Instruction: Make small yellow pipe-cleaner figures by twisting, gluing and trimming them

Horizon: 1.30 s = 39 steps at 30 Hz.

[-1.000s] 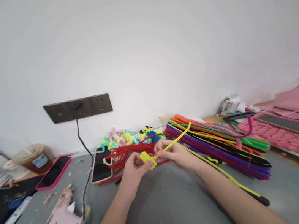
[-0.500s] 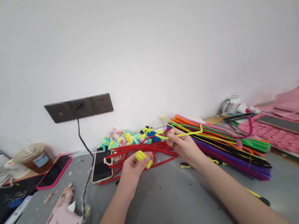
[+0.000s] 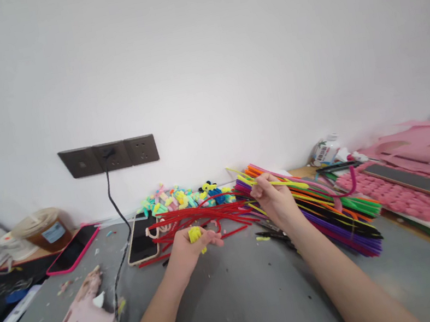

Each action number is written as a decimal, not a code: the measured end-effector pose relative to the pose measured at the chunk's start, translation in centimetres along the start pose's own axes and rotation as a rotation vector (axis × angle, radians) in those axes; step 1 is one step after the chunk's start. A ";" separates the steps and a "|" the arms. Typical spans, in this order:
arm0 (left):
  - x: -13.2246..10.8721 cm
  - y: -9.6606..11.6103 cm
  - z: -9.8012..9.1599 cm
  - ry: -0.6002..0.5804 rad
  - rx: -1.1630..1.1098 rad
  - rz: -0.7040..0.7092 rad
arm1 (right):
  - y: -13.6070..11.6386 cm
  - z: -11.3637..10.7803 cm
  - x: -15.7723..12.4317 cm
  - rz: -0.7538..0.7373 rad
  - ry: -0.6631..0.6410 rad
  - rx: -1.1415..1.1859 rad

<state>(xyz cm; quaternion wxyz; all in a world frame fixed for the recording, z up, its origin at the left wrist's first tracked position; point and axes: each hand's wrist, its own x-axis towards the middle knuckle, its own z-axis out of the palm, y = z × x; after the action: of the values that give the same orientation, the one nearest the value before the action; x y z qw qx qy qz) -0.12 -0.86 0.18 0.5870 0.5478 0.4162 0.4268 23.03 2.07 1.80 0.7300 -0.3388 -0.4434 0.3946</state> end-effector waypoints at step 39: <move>-0.5 -0.3 0.3 -0.273 0.260 0.073 | -0.4 -5.3 1.1 -0.079 -0.074 -1.020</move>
<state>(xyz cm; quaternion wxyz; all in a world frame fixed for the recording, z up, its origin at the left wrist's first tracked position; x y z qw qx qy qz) 0.07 -1.41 -0.13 0.5465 0.6866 0.3642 0.3120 28.26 2.10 0.55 0.4700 -0.6207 -0.6175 0.1118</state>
